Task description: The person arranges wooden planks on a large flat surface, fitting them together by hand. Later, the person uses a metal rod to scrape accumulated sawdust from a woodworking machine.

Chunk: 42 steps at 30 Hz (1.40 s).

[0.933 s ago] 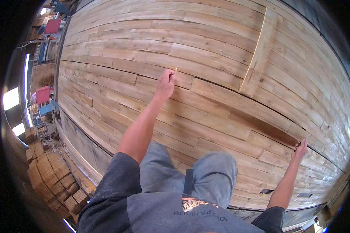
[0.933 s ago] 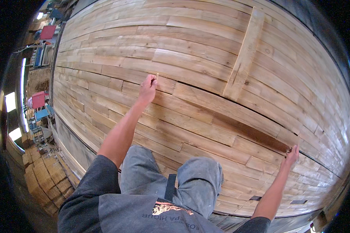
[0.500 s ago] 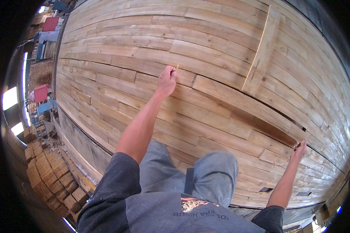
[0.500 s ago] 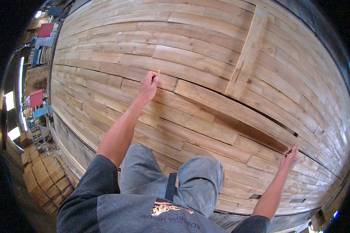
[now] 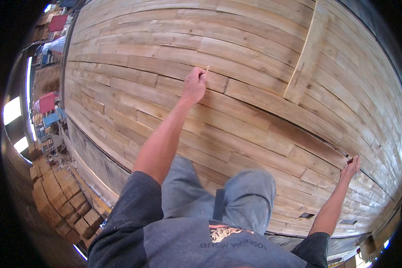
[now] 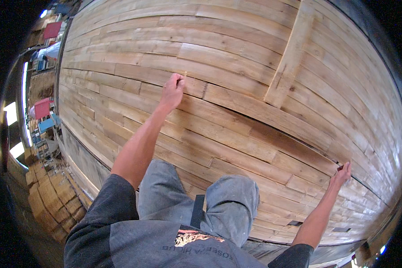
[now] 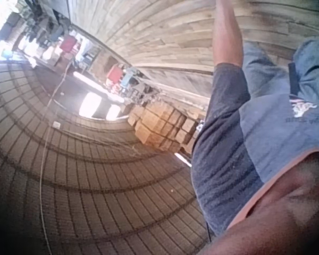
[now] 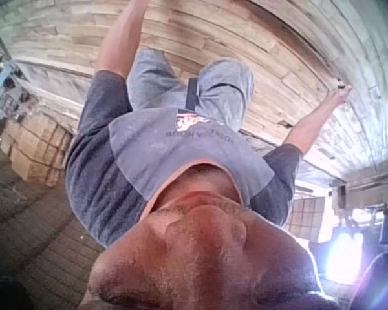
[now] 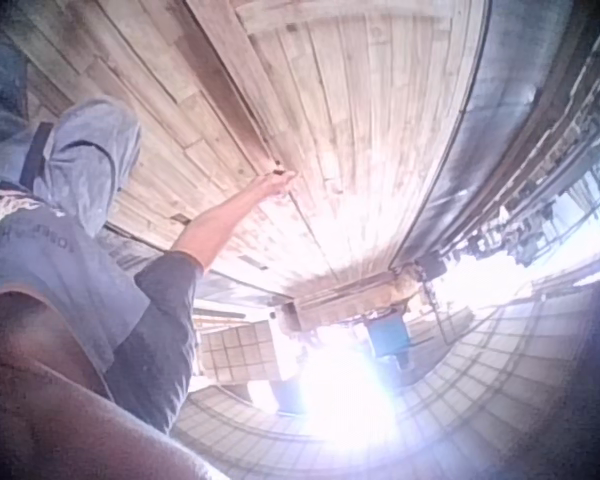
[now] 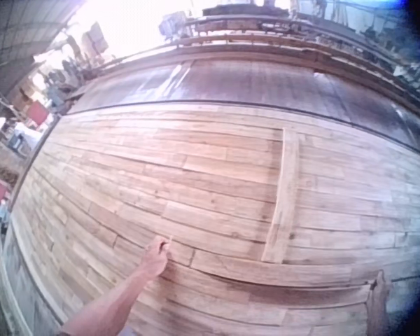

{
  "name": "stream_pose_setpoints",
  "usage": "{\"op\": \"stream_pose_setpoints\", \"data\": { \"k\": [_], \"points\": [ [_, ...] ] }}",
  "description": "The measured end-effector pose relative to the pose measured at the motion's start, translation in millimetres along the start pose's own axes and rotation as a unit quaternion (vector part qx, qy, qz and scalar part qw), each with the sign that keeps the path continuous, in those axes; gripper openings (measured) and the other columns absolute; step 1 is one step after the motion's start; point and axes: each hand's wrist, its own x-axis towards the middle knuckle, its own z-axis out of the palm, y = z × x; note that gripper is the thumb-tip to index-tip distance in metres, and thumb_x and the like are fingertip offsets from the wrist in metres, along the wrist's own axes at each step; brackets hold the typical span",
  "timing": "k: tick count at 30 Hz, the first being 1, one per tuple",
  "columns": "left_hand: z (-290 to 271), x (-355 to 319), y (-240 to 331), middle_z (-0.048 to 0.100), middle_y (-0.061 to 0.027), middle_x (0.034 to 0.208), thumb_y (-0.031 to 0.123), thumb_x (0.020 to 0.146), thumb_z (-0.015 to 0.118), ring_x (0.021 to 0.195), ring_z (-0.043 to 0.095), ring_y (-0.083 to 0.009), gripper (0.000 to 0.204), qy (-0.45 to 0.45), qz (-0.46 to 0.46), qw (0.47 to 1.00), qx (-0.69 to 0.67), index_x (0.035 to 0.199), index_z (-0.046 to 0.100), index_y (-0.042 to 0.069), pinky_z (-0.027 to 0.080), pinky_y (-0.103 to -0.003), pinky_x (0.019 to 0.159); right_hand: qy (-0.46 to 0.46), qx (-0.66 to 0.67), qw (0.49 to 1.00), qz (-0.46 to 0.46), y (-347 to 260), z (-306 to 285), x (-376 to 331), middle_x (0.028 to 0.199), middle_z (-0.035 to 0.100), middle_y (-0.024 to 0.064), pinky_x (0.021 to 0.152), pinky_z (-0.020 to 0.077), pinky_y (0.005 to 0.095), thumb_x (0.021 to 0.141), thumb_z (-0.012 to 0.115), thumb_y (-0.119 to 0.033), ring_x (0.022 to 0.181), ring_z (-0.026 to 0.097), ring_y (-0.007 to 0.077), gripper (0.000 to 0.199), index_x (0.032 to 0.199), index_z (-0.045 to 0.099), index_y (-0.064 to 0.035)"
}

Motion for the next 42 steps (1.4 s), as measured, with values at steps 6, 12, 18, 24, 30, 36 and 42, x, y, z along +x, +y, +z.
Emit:
{"op": "stream_pose_setpoints", "data": {
  "k": [6,12,18,24,30,36,42],
  "points": [
    [-2.7,2.1,9.3,0.063,-0.0175,0.089,0.018,0.095,0.054,0.087,0.061,-0.0338,0.014,0.023,-0.032,0.999,0.009,0.100,0.057,0.004,0.048,-0.044,0.079,0.000,-0.103,0.989,-0.105,27.8,-3.5,-27.1,0.107,0.061,0.0074,0.080,0.0462,0.0340,0.100,0.059,-0.032,0.093,0.056,0.0190,0.042,0.121,0.063,0.0035],
    [1.8,3.1,6.9,0.063,-0.0201,0.093,0.017,0.094,0.053,0.090,0.061,-0.0369,0.016,0.028,-0.045,0.999,0.006,0.101,0.056,0.003,0.048,-0.045,0.080,-0.042,-0.471,0.820,-0.323,23.7,-17.3,-0.6,0.113,0.061,0.0218,0.088,0.0434,0.0443,0.092,0.062,-0.055,0.102,0.056,0.0324,0.072,0.123,0.061,0.0098],
    [-9.7,-2.7,7.4,0.064,-0.0214,0.096,0.017,0.094,0.052,0.094,0.061,-0.0385,0.016,-0.005,-0.076,0.997,0.009,0.103,0.057,0.005,0.047,-0.047,0.084,-0.155,-0.509,0.827,-0.181,-23.4,8.4,-25.1,0.098,0.070,0.0210,0.087,0.0475,0.0411,0.091,0.063,-0.050,0.092,0.065,0.0328,0.054,0.113,0.071,-0.0013],
    [-21.3,4.3,7.0,0.064,-0.0232,0.107,0.028,0.097,0.047,0.102,0.061,-0.0389,0.027,-0.110,-0.108,0.987,0.038,0.106,0.057,0.004,0.047,-0.047,0.089,-0.158,-0.563,0.794,-0.168,-36.2,11.7,-18.4,0.099,0.070,0.0223,0.082,0.0486,0.0479,0.086,0.063,-0.058,0.092,0.064,0.0397,0.064,0.109,0.069,0.0009],
    [-12.1,5.3,11.3,0.063,-0.0161,0.104,0.022,0.096,0.054,0.099,0.058,-0.0270,0.022,-0.123,-0.098,0.987,0.028,0.106,0.059,0.004,0.045,-0.041,0.087,-0.077,-0.608,0.768,-0.187,-23.4,13.3,-27.5,0.117,0.062,0.0289,0.100,0.0429,0.0468,0.082,0.061,-0.067,0.116,0.055,0.0419,0.081,0.120,0.064,0.0043],
    [-77.1,-27.4,-16.9,0.054,0.0002,0.076,0.018,0.096,0.056,0.071,0.051,-0.0104,0.014,-0.107,-0.023,0.993,-0.038,0.094,0.060,0.005,0.044,-0.027,0.063,-0.039,-0.454,0.860,-0.231,-20.1,-14.1,-74.0,0.118,0.064,0.0256,0.096,0.0435,0.0499,0.088,0.063,-0.054,0.115,0.055,0.0421,0.073,0.136,0.053,-0.0002],
    [-179.3,-197.7,-86.7,0.062,-0.0061,0.077,0.005,0.085,0.054,0.079,0.061,-0.0158,0.017,0.040,-0.235,0.971,-0.015,0.096,0.067,0.006,0.050,-0.032,0.070,-0.059,-0.494,0.852,-0.161,49.2,-64.0,-165.7,0.125,0.059,0.0265,0.100,0.0405,0.0485,0.094,0.061,-0.043,0.119,0.052,0.0430,0.061,0.135,0.053,0.0021]
  ]
}}
